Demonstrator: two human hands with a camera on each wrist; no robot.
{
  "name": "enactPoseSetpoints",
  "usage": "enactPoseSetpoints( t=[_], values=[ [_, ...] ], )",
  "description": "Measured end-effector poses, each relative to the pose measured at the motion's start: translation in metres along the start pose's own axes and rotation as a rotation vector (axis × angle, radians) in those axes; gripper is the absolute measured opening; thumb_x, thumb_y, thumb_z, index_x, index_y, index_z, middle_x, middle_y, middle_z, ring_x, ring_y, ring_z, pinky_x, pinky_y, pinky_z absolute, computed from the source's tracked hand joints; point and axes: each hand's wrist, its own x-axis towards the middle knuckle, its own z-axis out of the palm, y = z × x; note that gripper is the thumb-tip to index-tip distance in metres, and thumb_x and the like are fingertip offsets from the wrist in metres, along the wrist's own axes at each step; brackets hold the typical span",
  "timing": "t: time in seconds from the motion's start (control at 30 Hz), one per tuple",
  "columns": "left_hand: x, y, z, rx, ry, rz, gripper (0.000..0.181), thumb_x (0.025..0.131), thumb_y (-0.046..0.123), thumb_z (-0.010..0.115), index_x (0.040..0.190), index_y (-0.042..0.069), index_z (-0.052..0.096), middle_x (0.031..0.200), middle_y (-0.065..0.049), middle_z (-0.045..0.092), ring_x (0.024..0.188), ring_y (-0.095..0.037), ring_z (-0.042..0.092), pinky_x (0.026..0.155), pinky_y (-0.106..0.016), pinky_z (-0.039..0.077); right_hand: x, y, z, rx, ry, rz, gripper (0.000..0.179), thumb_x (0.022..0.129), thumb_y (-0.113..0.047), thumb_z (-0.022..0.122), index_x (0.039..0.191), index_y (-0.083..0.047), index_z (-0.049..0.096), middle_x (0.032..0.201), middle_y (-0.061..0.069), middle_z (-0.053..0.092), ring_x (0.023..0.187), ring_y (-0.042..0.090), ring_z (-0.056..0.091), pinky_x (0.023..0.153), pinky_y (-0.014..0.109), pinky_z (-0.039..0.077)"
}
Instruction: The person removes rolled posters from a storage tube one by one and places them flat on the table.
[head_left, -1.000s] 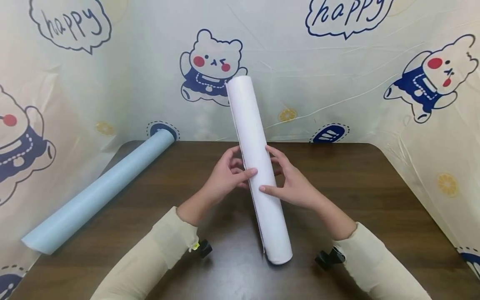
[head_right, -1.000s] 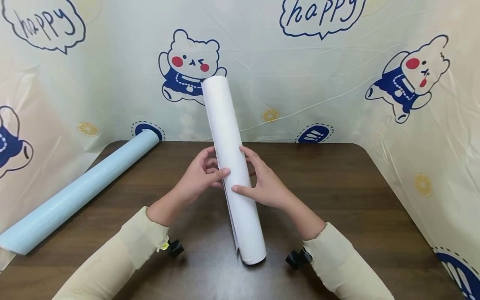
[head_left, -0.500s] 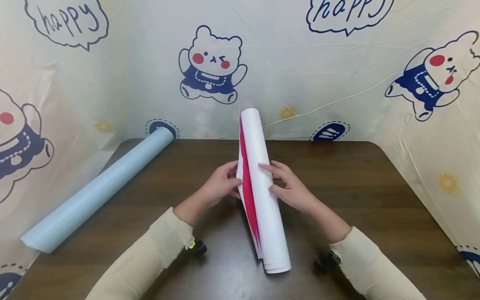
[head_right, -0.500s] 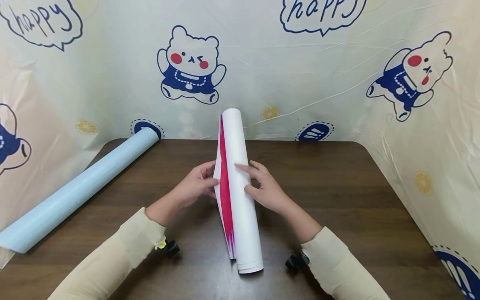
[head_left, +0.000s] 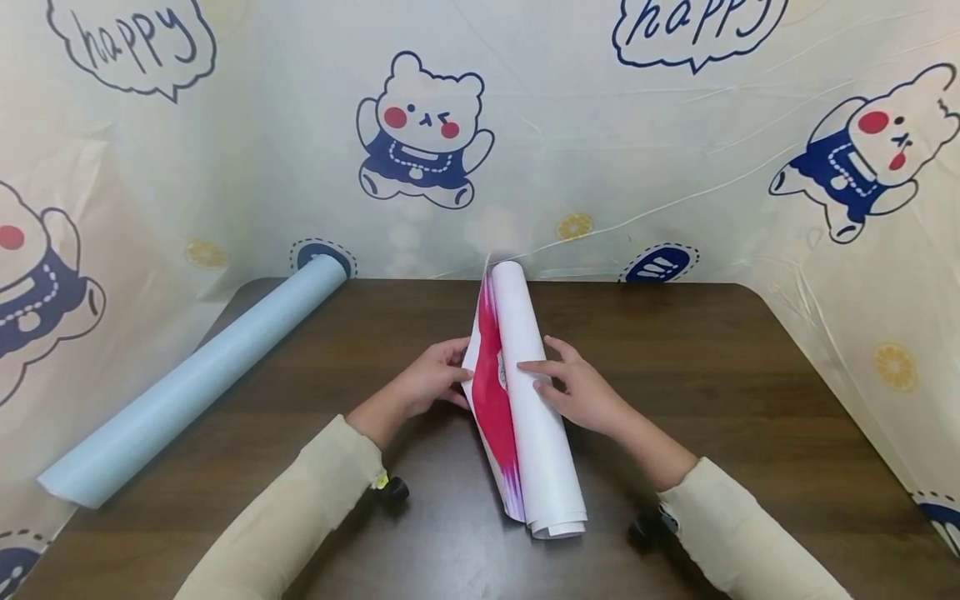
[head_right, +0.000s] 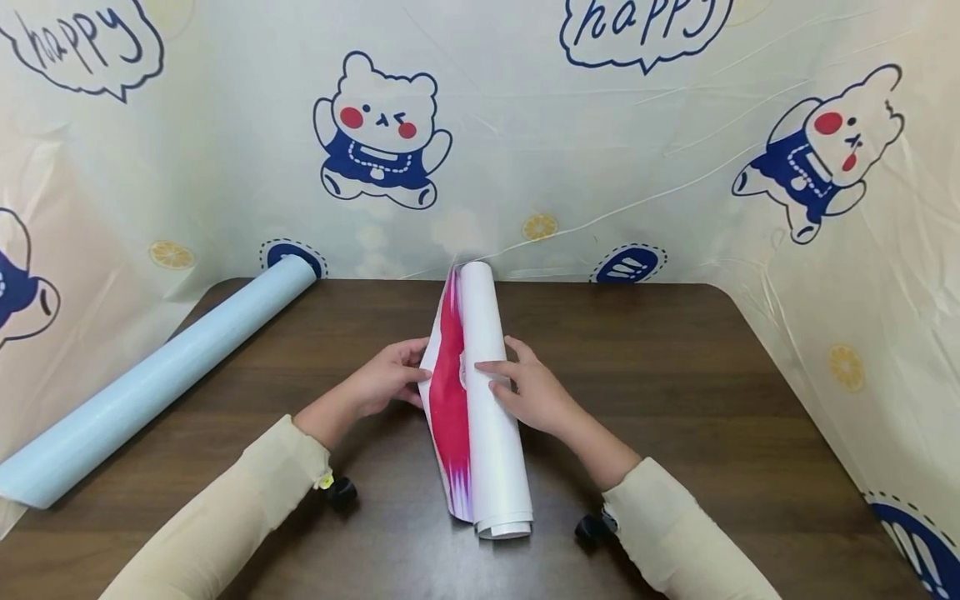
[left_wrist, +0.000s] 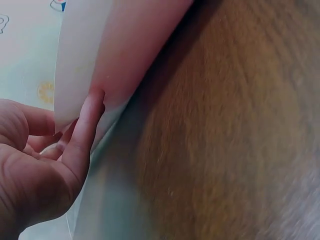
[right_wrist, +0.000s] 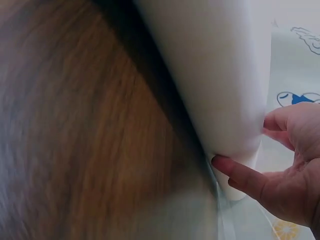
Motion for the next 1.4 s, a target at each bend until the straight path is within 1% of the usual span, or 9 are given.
enactPoseSetpoints(
  t=[0.17,0.37,0.6,0.73,0.97,1.07,1.17,1.3,1.4],
  values=[
    [0.002,-0.002,-0.007,0.011,0.045,-0.013,0.06,0.091,0.005,0.067,0.145,0.014,0.045,0.121,-0.015,0.06,0.095,-0.03,0.068,0.073,-0.045,0.058,0.0,-0.002,-0.006,-0.077,-0.003,-0.015,0.041,0.086,-0.02,0.074,0.124,-0.007,0.065,0.152,0.019,0.033,0.121,0.037,0.052,0.081,0.042,0.057],
    [0.001,-0.002,-0.013,0.102,0.123,0.04,0.073,0.085,0.008,0.075,0.148,0.023,0.041,0.121,-0.012,0.057,0.099,-0.028,0.066,0.072,-0.042,0.058,0.005,-0.009,-0.013,-0.24,-0.084,-0.131,0.051,0.084,-0.022,0.077,0.131,-0.012,0.061,0.154,0.014,0.034,0.134,0.037,0.039,0.09,0.048,0.052],
    [-0.001,-0.003,-0.015,0.266,0.071,0.047,0.049,0.087,0.012,0.074,0.134,0.011,0.06,0.12,-0.008,0.059,0.092,-0.022,0.069,0.074,-0.037,0.058,0.014,-0.017,-0.011,-0.427,-0.205,-0.235,0.043,0.085,-0.029,0.073,0.125,-0.012,0.066,0.15,0.014,0.04,0.138,0.036,0.035,0.103,0.05,0.041],
    [-0.002,-0.001,-0.015,0.292,0.034,0.037,0.061,0.081,0.012,0.08,0.137,0.008,0.056,0.119,-0.009,0.06,0.093,-0.021,0.068,0.076,-0.038,0.058,0.022,-0.021,-0.009,-0.569,-0.22,-0.293,0.055,0.077,-0.041,0.079,0.12,-0.012,0.065,0.139,0.01,0.053,0.133,0.032,0.043,0.109,0.052,0.034],
    [-0.004,-0.002,-0.019,0.298,0.002,0.034,0.082,0.07,0.014,0.088,0.143,0.016,0.049,0.126,-0.006,0.055,0.102,-0.021,0.065,0.076,-0.039,0.058,0.027,-0.024,-0.019,-0.76,-0.266,-0.305,0.057,0.071,-0.045,0.082,0.121,-0.021,0.068,0.115,0.006,0.061,0.107,0.023,0.055,0.092,0.043,0.048],
    [-0.005,-0.004,-0.022,0.293,0.016,0.044,0.083,0.07,0.014,0.088,0.143,0.017,0.049,0.127,-0.005,0.054,0.103,-0.022,0.065,0.075,-0.039,0.058,0.027,-0.024,-0.026,-0.78,-0.273,-0.294,0.05,0.071,-0.046,0.081,0.114,-0.02,0.072,0.115,0.008,0.061,0.105,0.024,0.054,0.091,0.045,0.048],
    [-0.007,-0.004,-0.025,0.291,0.025,0.056,0.084,0.07,0.015,0.088,0.143,0.017,0.048,0.126,-0.006,0.054,0.102,-0.022,0.065,0.075,-0.04,0.058,0.025,-0.021,-0.032,-0.738,-0.297,-0.273,0.051,0.07,-0.044,0.084,0.111,-0.016,0.072,0.123,0.008,0.061,0.113,0.026,0.053,0.099,0.048,0.043],
    [-0.01,-0.003,-0.029,0.306,0.028,0.065,0.084,0.069,0.016,0.089,0.143,0.018,0.048,0.125,-0.005,0.055,0.1,-0.021,0.066,0.075,-0.04,0.058,0.02,-0.018,-0.036,-0.662,-0.355,-0.235,0.058,0.069,-0.038,0.086,0.12,-0.018,0.068,0.13,0.006,0.06,0.121,0.028,0.05,0.104,0.05,0.039],
    [-0.013,-0.002,-0.033,0.314,0.036,0.066,0.084,0.069,0.016,0.089,0.142,0.019,0.049,0.124,-0.004,0.056,0.099,-0.02,0.067,0.075,-0.04,0.058,0.017,-0.017,-0.038,-0.668,-0.37,-0.235,0.055,0.071,-0.036,0.084,0.121,-0.021,0.069,0.123,0.005,0.062,0.115,0.026,0.052,0.099,0.047,0.044]
  ],
)
